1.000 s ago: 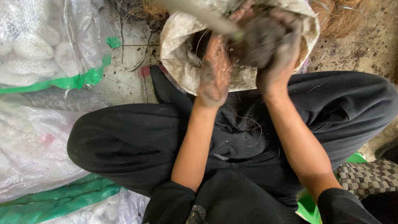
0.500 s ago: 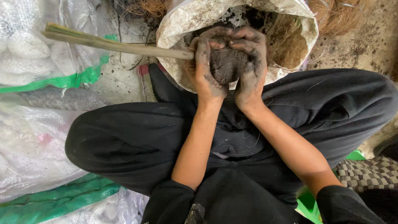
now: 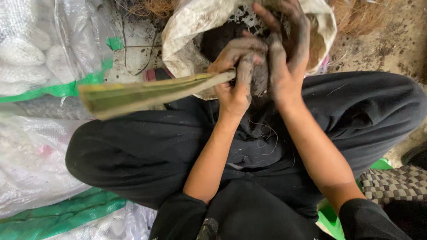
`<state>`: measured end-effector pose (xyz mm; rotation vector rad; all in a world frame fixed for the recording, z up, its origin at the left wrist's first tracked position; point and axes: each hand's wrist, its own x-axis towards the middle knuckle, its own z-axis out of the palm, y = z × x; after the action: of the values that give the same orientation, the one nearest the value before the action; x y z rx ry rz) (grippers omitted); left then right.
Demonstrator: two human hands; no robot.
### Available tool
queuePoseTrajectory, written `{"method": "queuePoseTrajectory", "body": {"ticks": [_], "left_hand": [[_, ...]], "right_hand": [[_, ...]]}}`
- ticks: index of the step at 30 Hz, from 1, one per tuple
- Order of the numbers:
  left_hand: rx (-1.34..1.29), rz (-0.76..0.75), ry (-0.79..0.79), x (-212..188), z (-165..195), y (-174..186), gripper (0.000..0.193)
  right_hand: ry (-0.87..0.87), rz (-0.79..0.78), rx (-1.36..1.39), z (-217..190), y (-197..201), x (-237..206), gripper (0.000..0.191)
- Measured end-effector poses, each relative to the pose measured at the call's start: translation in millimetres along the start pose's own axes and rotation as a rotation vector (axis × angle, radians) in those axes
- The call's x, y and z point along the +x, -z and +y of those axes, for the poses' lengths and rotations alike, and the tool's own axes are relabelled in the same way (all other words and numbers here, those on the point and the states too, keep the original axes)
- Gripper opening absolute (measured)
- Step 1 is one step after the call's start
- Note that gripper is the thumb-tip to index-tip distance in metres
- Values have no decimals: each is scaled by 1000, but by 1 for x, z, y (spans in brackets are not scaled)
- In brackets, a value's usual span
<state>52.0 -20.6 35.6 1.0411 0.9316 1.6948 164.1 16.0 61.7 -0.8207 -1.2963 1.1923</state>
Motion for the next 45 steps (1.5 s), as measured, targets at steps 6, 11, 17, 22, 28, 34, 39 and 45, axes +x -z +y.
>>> {"method": "queuePoseTrajectory", "body": {"ticks": [6,11,17,22,28,34,39,45], "left_hand": [[62,50,-39,3,-15,-7,49],[359,158,-93,7,-17,1,50],[303,180,-98,9,-15,-3,47],[-32,70,-26,12,-22,-5,59],[-397,214,337,-6,-31,-2,31],[-416,207,326,2,-30,7,19],[-104,42,256,9,-14,12,21],[303,-33,-29,16,-9,9,27]], "right_hand": [[-515,36,449,-3,7,4,65],[-454,-16,-74,2,3,-7,40],[-334,8,-218,-1,6,-8,32],[-198,182,-93,-1,-6,-7,59],[119,162,-570,10,-26,-13,90],[1,121,-192,10,-25,-18,82],[-133,27,17,3,-16,-15,75],[-379,-42,346,9,-3,-8,95]]}}
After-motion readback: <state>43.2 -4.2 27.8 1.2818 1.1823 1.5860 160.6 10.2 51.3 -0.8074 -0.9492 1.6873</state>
